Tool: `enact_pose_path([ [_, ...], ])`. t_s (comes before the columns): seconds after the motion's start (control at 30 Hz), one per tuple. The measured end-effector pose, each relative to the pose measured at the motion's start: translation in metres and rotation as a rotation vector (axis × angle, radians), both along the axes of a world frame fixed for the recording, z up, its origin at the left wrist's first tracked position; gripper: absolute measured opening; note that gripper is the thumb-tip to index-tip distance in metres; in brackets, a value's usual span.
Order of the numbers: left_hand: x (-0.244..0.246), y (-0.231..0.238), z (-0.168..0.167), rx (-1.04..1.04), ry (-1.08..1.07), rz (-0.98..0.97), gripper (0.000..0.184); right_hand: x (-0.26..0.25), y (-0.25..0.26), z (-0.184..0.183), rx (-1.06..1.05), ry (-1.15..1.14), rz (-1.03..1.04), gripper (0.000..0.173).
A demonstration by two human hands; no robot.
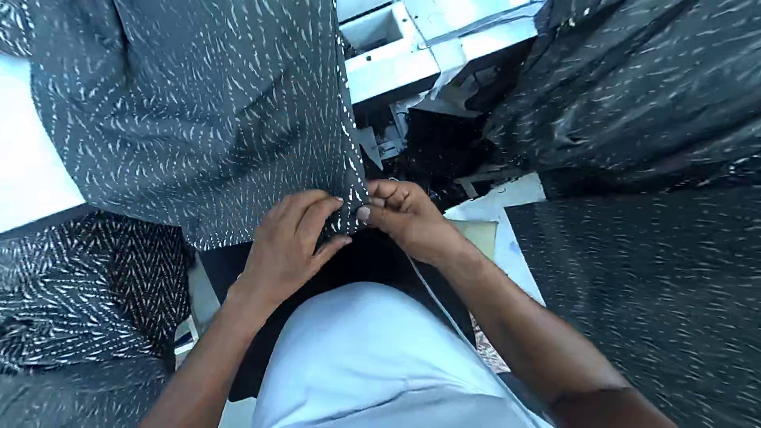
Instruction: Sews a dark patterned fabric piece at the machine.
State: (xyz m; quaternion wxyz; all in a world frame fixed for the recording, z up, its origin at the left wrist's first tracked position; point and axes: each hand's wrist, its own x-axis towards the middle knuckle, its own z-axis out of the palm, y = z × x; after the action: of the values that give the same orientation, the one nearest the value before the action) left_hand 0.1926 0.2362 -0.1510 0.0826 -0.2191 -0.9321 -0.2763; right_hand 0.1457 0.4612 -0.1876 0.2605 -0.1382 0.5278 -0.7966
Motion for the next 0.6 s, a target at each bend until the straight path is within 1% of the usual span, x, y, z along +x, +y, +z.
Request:
enact_pose_path([
  [0.03, 0.001, 0.0, -0.003, 0.029, 0.012, 0.024, 0.043, 0.001, 0.0, -0.001, -0.027, -0.014, 0.003, 0.02],
  [0.07, 0.001, 0.0, -0.006, 0.104, -0.022, 0.05, 0.043, 0.002, 0.0, -0.002, -0.049, -0.026, 0.002, 0.018],
  [0.13, -0.002, -0.003, -0.01, 0.367, -0.171, 0.077, 0.043, 0.003, 0.0, -0.001, -0.069, -0.034, -0.012, 0.018],
  [0.17, -0.004, -0.004, -0.012, 0.501, -0.239, 0.076, 0.035, 0.003, 0.0, -0.001, -0.063, -0.029, -0.022, 0.019],
  [0.2, -0.005, -0.006, -0.014, 0.592, -0.289, 0.08, 0.025, 0.003, 0.0, -0.001, -0.044, -0.016, -0.035, 0.019],
  [0.27, -0.009, -0.008, -0.015, 0.696, -0.342, 0.126, 0.013, 0.003, -0.002, 0.001, 0.004, 0.019, -0.064, 0.018],
  [0.33, -0.01, -0.009, -0.01, 0.784, -0.352, 0.203, 0.011, 0.003, -0.002, 0.002, 0.038, 0.035, -0.087, 0.018],
  [0.37, -0.009, -0.009, -0.005, 0.774, -0.326, 0.238, 0.012, 0.003, -0.003, 0.002, 0.051, 0.041, -0.096, 0.018],
  [0.4, -0.006, -0.007, 0.003, 0.717, -0.286, 0.264, 0.013, 0.003, -0.002, 0.002, 0.069, 0.05, -0.106, 0.018],
  [0.43, -0.002, -0.003, 0.012, 0.614, -0.231, 0.265, 0.013, 0.004, -0.002, 0.002, 0.086, 0.059, -0.11, 0.018],
  [0.5, 0.008, 0.01, 0.026, 0.336, -0.076, 0.167, 0.015, 0.007, -0.001, 0.004, 0.107, 0.078, -0.101, 0.017],
  [0.53, 0.012, 0.017, 0.028, 0.229, 0.004, 0.109, 0.015, 0.009, -0.001, 0.006, 0.106, 0.087, -0.09, 0.016],
  [0.6, 0.015, 0.025, 0.021, 0.118, 0.095, 0.058, 0.013, 0.013, 0.001, 0.01, 0.109, 0.114, -0.062, 0.013],
])
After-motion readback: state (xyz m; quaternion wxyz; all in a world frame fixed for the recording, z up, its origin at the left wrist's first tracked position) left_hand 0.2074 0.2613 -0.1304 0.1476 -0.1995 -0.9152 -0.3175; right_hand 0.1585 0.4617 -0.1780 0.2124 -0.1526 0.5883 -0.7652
